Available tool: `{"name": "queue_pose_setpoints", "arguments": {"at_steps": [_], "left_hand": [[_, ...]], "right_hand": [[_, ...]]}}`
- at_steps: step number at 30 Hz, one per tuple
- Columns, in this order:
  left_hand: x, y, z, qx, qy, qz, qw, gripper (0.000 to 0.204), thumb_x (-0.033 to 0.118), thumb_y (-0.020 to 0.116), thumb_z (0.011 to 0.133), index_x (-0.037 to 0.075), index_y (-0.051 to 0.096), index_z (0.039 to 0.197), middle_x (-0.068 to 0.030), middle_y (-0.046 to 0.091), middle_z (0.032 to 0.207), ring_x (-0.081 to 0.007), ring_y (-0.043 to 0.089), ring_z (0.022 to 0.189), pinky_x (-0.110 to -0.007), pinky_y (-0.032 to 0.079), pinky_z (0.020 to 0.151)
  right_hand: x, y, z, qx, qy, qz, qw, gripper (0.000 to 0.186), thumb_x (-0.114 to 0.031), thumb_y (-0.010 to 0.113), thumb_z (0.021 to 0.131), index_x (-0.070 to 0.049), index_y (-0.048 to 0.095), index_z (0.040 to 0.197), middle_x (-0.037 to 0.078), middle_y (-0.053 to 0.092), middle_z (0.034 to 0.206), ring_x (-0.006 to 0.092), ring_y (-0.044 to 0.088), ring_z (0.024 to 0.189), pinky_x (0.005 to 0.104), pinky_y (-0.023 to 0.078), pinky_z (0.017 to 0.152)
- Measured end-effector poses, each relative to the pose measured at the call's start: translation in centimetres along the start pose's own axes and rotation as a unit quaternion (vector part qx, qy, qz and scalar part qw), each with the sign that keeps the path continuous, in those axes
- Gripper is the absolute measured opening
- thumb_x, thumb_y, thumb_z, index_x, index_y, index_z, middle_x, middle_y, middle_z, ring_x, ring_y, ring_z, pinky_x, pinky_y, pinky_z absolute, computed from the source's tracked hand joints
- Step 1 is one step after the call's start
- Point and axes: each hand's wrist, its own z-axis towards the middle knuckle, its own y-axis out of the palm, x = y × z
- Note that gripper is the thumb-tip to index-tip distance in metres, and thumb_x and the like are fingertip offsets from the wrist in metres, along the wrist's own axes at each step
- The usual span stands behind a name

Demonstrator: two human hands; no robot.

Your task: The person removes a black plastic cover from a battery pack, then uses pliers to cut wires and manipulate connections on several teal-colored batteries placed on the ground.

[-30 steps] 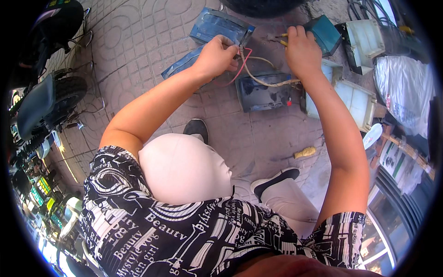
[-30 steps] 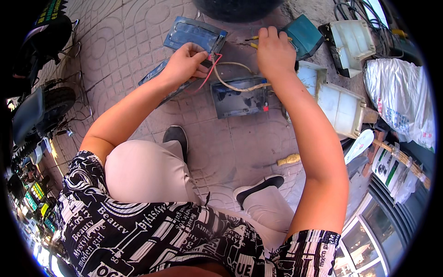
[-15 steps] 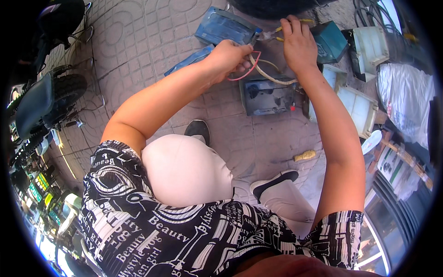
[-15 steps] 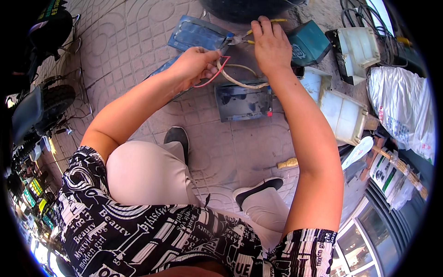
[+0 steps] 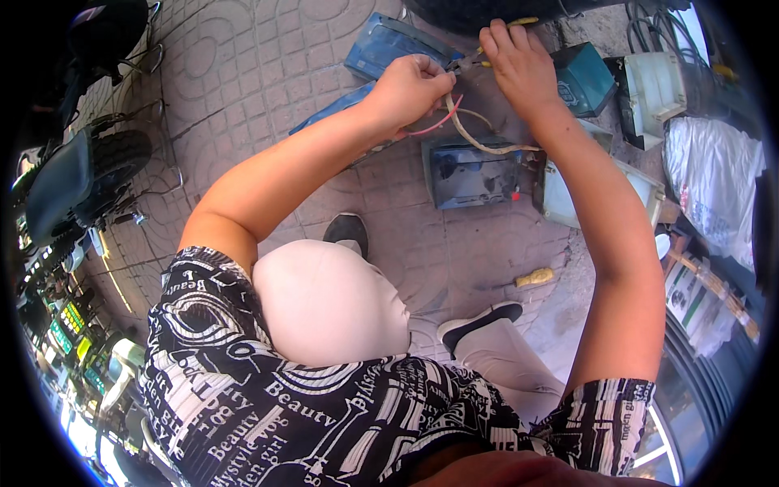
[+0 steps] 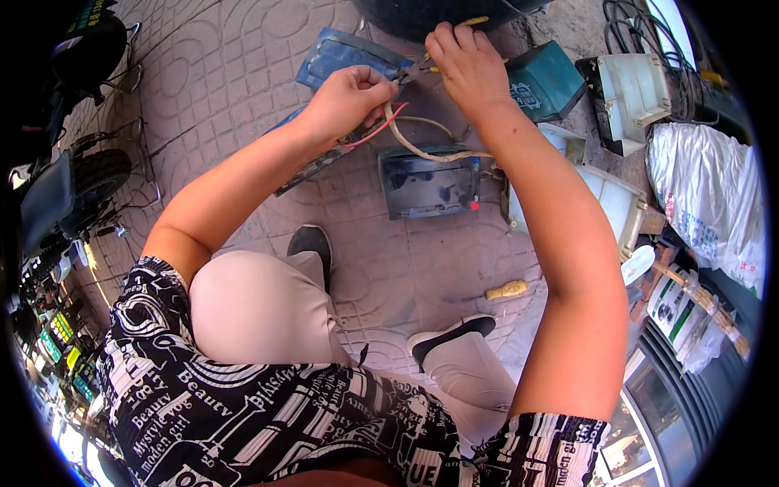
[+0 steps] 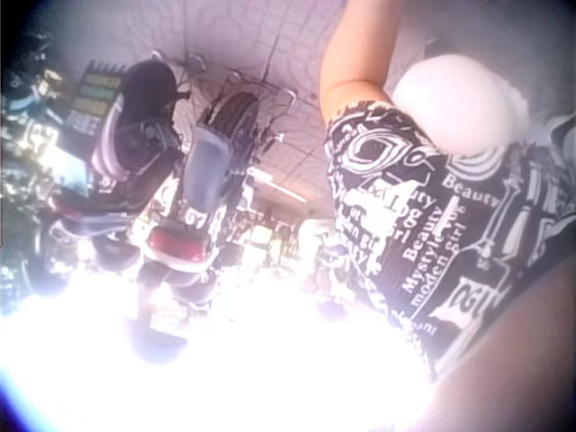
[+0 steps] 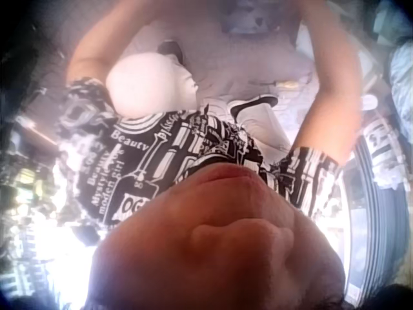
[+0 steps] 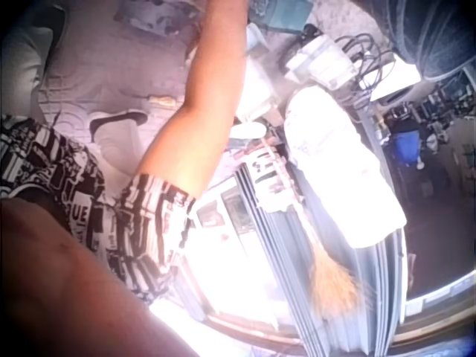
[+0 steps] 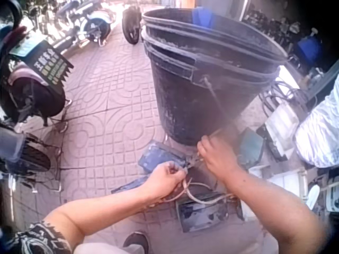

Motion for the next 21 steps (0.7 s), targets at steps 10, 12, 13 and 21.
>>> {"name": "queue_pose_setpoints", "arguments": {"at_steps": [10,12,13,21], "left_hand": [[0.4,-6.4,2.8,-0.008,0.271,0.624,0.733,0.116,0.041,0.091,0.050,0.029,0.034,0.150,-0.0035,0.035,0.155,-0.0354,0.020,0.148,-0.060,0.018,0.116],[1.2,-5.7,2.8,-0.012,0.259,0.671,0.695,0.116,0.041,0.092,0.049,0.030,0.035,0.150,-0.0039,0.038,0.152,-0.0346,0.024,0.146,-0.061,0.019,0.115],[1.5,-5.4,2.9,-0.015,0.252,0.693,0.675,0.116,0.041,0.092,0.048,0.030,0.036,0.149,-0.0041,0.040,0.151,-0.0342,0.025,0.145,-0.062,0.019,0.114],[0.5,-5.3,3.4,-0.002,0.266,0.664,0.699,0.113,0.038,0.091,0.048,0.028,0.039,0.148,-0.0061,0.047,0.140,-0.0330,0.035,0.138,-0.065,0.017,0.113]], "right_hand": [[2.3,-2.8,3.0,-0.005,-0.221,-0.047,0.974,0.015,-0.019,0.058,0.079,-0.011,0.061,0.090,0.001,0.056,0.090,0.0172,0.051,0.098,0.0293,0.040,0.085],[2.3,-2.8,3.4,-0.063,-0.224,-0.053,0.971,0.013,-0.019,0.058,0.079,-0.011,0.061,0.089,0.001,0.058,0.088,0.0177,0.054,0.095,0.0308,0.041,0.084],[2.2,-3.0,3.6,-0.088,-0.214,-0.049,0.972,0.013,-0.019,0.059,0.080,-0.011,0.062,0.090,0.002,0.059,0.088,0.0184,0.055,0.093,0.0319,0.042,0.082],[0.2,-5.8,4.5,-0.320,-0.112,-0.004,0.941,0.020,-0.018,0.060,0.083,-0.012,0.071,0.098,0.006,0.070,0.097,0.0237,0.068,0.092,0.0381,0.049,0.076]]}}
